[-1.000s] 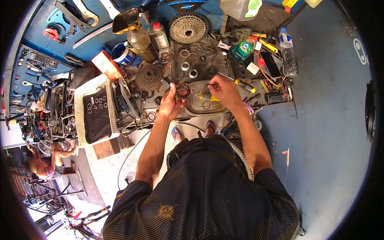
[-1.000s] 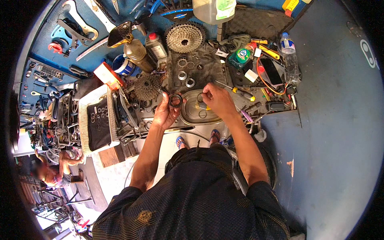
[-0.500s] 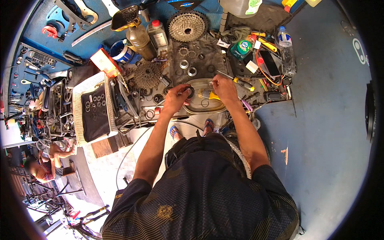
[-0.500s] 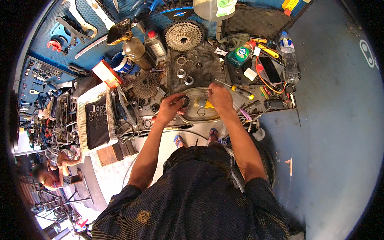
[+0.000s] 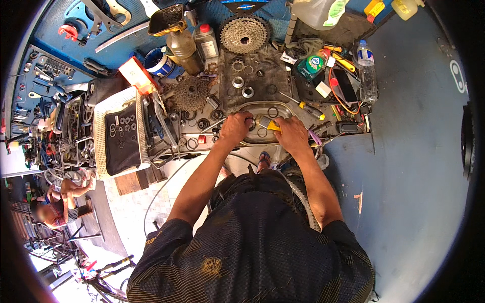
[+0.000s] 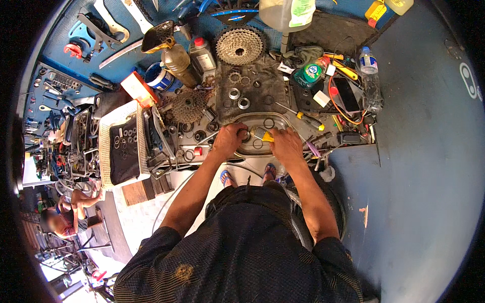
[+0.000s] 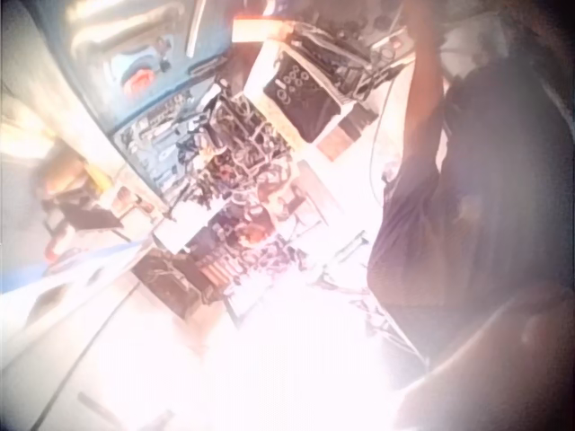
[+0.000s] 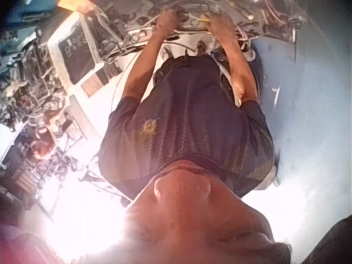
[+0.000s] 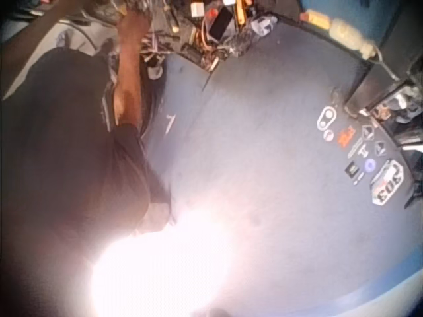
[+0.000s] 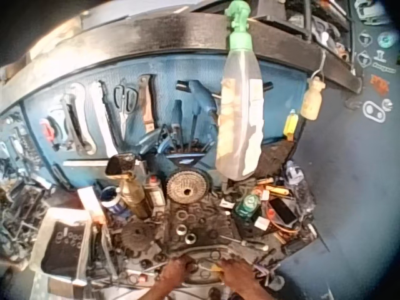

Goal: The person cleans a metal tray with a brush, then uses a screwdriver to pry and remove a small black ring from a bicycle part. The ring is inspected by hand and placed back on the workbench.

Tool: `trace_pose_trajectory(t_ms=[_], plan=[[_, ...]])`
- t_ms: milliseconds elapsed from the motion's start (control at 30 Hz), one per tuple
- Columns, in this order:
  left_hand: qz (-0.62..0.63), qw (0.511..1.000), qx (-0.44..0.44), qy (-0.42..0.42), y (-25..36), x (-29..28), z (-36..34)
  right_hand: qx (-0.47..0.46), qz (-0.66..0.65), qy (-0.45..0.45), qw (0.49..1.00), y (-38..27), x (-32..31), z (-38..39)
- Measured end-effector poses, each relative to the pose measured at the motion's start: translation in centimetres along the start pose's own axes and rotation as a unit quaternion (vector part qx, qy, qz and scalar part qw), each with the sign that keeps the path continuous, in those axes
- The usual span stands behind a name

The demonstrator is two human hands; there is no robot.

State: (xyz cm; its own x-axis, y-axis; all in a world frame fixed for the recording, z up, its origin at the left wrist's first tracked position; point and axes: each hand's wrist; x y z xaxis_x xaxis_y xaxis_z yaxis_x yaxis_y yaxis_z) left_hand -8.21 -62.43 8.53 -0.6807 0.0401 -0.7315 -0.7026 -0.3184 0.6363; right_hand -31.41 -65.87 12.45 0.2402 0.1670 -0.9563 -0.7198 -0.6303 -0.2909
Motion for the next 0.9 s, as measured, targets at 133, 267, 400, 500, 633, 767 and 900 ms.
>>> trace_pose_trajectory(t_ms=[133, 267, 400, 500, 633, 767, 900], plan=[[0.196, 0.975, -0.071, -0.082, -1.3, -0.4, -0.5, 0.067, -0.095, -0.001, 0.993, 0.3, -0.9, 0.1], [0.45, 0.862, -0.137, -0.189, -2.2, -1.5, -0.2, 0.075, -0.177, 0.064, 0.979, 0.8, -3.6, 0.9], [0.567, 0.779, -0.145, -0.224, -2.1, -2.7, 0.4, 0.086, -0.196, 0.089, 0.973, 0.8, -5.4, 1.5], [0.586, 0.763, -0.142, -0.231, -1.7, -3.5, 0.7, 0.088, -0.203, 0.097, 0.97, 0.9, -6.0, 1.8], [0.604, 0.748, -0.144, -0.237, -1.1, -4.2, 0.9, 0.089, -0.213, 0.092, 0.969, 1.2, -6.2, 2.0], [0.618, 0.736, -0.148, -0.232, -0.8, -4.6, 1.1, 0.081, -0.222, 0.095, 0.967, 1.4, -6.2, 2.3], [0.634, 0.723, -0.149, -0.231, -0.5, -4.7, 1.2, 0.085, -0.212, 0.096, 0.969, 1.5, -6.2, 2.4]])
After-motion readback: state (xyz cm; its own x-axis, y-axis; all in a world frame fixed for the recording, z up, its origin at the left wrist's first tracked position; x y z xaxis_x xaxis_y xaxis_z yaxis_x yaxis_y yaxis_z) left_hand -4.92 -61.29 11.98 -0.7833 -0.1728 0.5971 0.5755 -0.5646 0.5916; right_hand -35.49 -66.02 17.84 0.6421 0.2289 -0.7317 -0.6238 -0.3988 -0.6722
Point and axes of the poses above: each hand's wrist, its own z-axis away from the middle knuckle, its own x-axis out of the palm, y = z × x, and after that the axes turned 10 degrees about -x, right-handed
